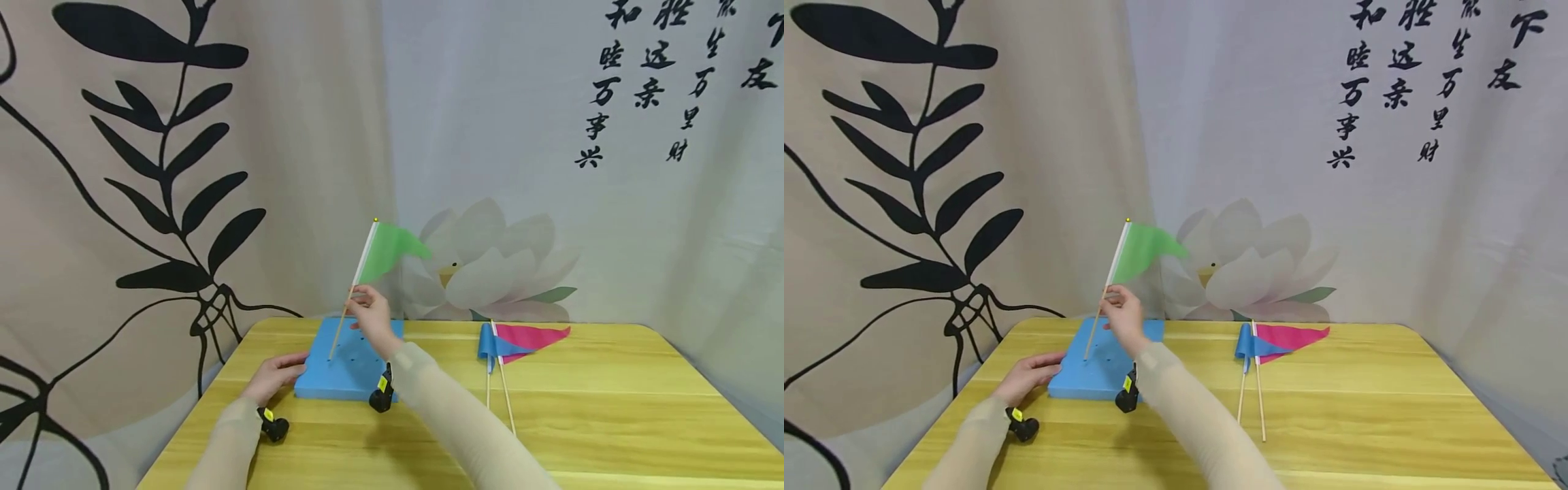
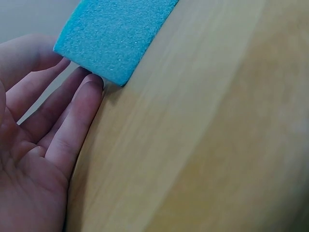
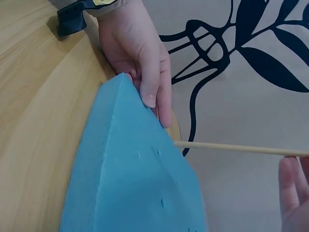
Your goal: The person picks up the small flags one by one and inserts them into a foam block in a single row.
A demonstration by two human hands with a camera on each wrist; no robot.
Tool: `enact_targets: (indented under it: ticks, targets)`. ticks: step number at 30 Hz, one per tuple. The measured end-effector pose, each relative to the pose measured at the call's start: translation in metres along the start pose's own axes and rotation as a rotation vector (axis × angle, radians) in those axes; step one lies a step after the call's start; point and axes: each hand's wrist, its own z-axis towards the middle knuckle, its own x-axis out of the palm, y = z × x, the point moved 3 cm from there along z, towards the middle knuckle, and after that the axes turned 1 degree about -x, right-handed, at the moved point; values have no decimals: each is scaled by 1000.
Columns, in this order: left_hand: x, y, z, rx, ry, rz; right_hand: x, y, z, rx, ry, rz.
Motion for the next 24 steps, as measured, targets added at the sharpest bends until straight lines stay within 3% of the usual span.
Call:
enact_targets:
  ticks: [15, 24]
  targets:
    - [-2, 3, 3, -32, -13, 11, 12, -9, -4, -37, -4, -96]
    - [0, -1, 2, -27, -8, -15, 16, -19, -6, 6, 11, -142]
